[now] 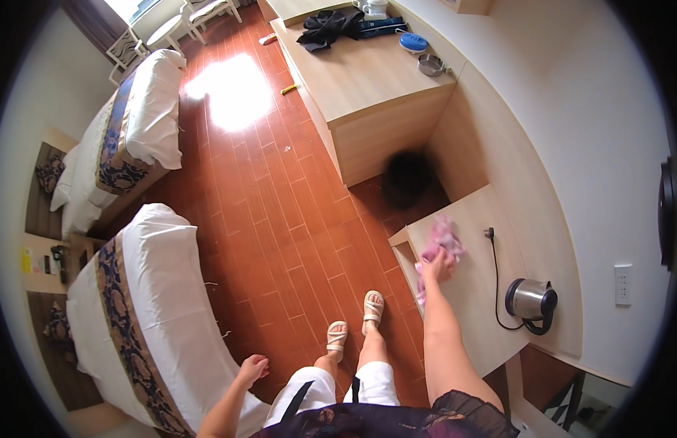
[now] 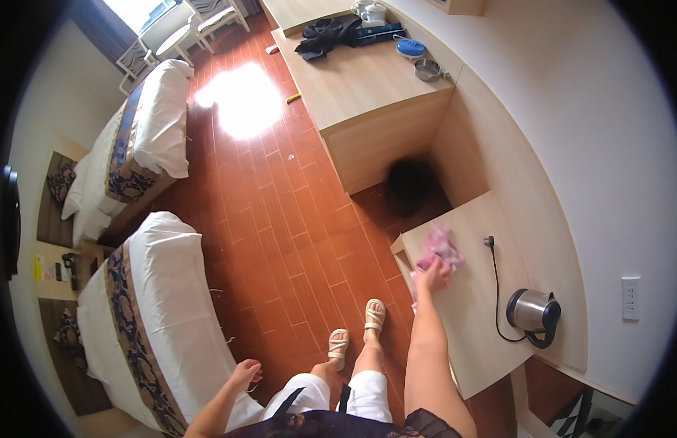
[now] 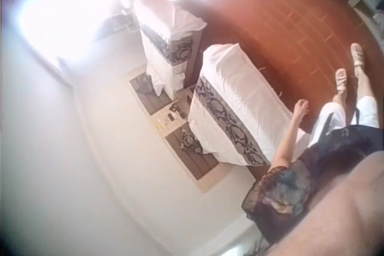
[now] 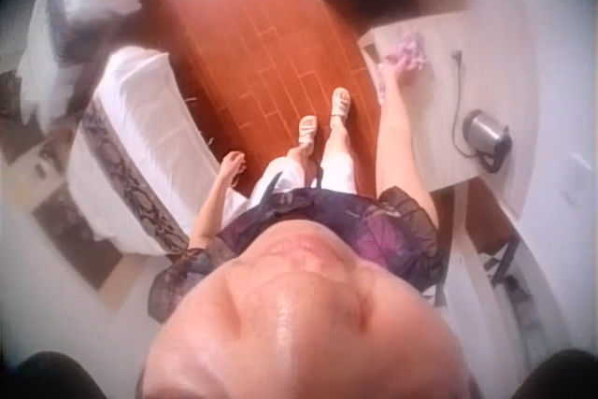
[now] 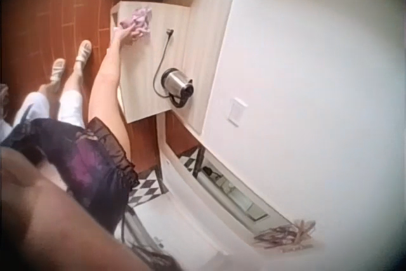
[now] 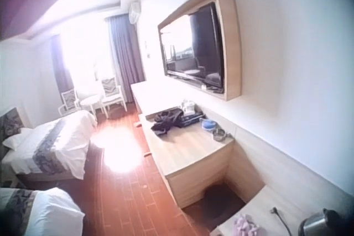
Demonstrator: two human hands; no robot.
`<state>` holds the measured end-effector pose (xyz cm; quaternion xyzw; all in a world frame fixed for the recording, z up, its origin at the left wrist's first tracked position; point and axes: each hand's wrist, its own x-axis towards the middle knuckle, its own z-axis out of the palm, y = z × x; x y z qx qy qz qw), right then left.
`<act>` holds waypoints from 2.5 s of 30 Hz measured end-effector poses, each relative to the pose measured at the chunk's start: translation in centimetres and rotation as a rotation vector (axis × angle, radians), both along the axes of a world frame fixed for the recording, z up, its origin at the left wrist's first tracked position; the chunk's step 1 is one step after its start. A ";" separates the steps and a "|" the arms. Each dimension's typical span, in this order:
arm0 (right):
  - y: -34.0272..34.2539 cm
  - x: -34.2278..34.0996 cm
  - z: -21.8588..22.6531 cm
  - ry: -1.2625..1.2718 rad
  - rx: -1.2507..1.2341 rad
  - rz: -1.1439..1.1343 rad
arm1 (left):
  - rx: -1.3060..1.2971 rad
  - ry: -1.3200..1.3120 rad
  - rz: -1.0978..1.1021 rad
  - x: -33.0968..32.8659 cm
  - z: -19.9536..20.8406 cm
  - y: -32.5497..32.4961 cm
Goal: The person wipes a desk, a nightstand, a small round table, a window sill, and a chair seat by hand with a cloth, and then picks up a pair of slippers to place them in a shelf.
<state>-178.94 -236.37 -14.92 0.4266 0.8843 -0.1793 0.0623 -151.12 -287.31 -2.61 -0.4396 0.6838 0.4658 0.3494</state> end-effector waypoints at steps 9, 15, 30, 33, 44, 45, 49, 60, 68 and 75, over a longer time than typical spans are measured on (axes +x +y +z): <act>-8.5 -13.2 11.7 0.557 -1.932 0.065 | 0.063 0.238 -0.085 -13.5 7.1 9.2; -4.7 -32.5 20.9 0.850 -1.258 0.570 | 0.002 0.378 0.042 -26.4 8.5 6.3; -11.0 -56.5 10.0 0.564 0.240 0.742 | -0.853 1.132 -0.990 -110.9 4.4 19.3; -13.0 -58.0 10.4 0.572 0.211 0.765 | -0.769 0.935 -0.902 -119.6 2.0 16.4; -21.5 -70.5 11.6 0.554 0.137 0.786 | 1.387 1.384 0.018 -102.1 16.6 -9.4; -23.3 -72.0 11.0 0.555 0.148 0.845 | 1.249 1.261 0.211 -99.3 16.0 -9.0; -28.6 -67.1 8.6 0.602 -0.086 1.123 | 0.640 0.834 0.598 -87.7 13.4 -6.3; -17.6 -35.6 21.7 0.220 -1.874 0.227 | -0.062 1.139 -0.477 -75.9 17.7 -7.4; -14.0 -5.3 27.2 0.693 -1.377 -0.395 | 0.238 0.422 -1.178 -68.3 4.9 -1.8; -24.0 25.2 30.0 1.341 -0.993 -1.020 | 0.653 0.436 -1.880 -49.4 14.5 19.4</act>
